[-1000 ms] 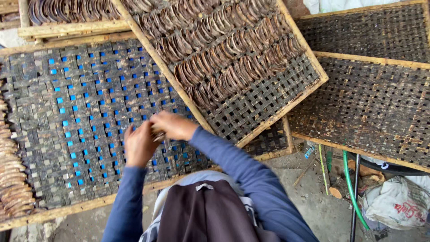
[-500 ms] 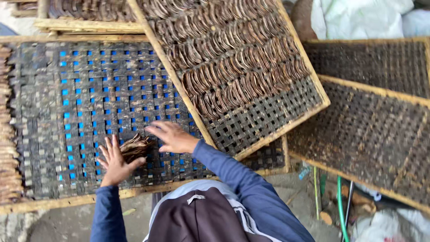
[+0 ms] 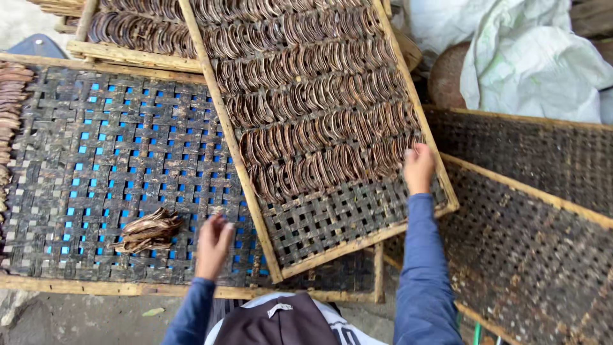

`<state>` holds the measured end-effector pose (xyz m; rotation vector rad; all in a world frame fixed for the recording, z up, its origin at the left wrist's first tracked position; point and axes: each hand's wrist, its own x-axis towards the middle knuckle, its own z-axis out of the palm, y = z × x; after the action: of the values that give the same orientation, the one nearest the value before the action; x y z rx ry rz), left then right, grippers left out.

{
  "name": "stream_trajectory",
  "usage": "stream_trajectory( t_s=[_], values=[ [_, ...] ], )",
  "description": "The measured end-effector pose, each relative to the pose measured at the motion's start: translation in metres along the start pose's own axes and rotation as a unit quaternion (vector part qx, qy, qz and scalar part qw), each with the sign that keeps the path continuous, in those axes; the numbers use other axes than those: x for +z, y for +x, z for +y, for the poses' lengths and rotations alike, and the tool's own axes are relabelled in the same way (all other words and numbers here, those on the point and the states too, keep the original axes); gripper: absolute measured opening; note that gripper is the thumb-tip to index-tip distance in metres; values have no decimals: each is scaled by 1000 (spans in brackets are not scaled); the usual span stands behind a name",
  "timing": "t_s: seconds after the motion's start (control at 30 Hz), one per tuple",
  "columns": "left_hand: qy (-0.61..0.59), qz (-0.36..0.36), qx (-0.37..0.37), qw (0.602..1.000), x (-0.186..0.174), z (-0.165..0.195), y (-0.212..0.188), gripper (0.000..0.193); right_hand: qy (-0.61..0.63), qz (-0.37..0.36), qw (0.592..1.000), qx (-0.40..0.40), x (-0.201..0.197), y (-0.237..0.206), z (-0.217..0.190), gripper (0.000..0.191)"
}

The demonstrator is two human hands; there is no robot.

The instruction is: The person picks up dried banana slices from a plastic bag and from the trays and arranges them in neat rows on woven bamboo drying trays. They reposition and rotate the trays to reach empty sections and continue placing slices one at a time across the tray surfaces.

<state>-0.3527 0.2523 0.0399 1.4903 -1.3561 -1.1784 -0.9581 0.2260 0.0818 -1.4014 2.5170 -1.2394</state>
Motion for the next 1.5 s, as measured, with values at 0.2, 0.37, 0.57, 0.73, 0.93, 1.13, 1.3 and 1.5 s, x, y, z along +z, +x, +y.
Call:
stream_trajectory(
  t_s=[0.2,0.37,0.57,0.73,0.93,1.13,1.3,1.5],
  values=[
    [-87,42,-131,987,92,-30,-9,42,-205,-5,977,49,-39,65,64,46],
    [6,70,-217,974,110,-21,5,43,-136,-200,956,165,-24,98,72,65],
    [78,176,-172,966,115,-6,7,42,-57,-220,955,191,-38,110,94,70],
    [32,200,-127,971,59,1,14,51,85,-147,971,169,-46,40,99,50],
    [80,182,-104,975,-11,18,13,50,263,-94,913,298,-53,-68,88,42],
    [38,85,-80,992,-60,45,33,48,249,0,884,395,-102,-169,46,42],
    [87,15,-59,994,-61,66,79,55,206,65,892,396,-132,-216,8,42],
    [145,-89,-97,981,-70,70,146,67,287,80,834,464,-121,-242,-18,37]
  ],
)
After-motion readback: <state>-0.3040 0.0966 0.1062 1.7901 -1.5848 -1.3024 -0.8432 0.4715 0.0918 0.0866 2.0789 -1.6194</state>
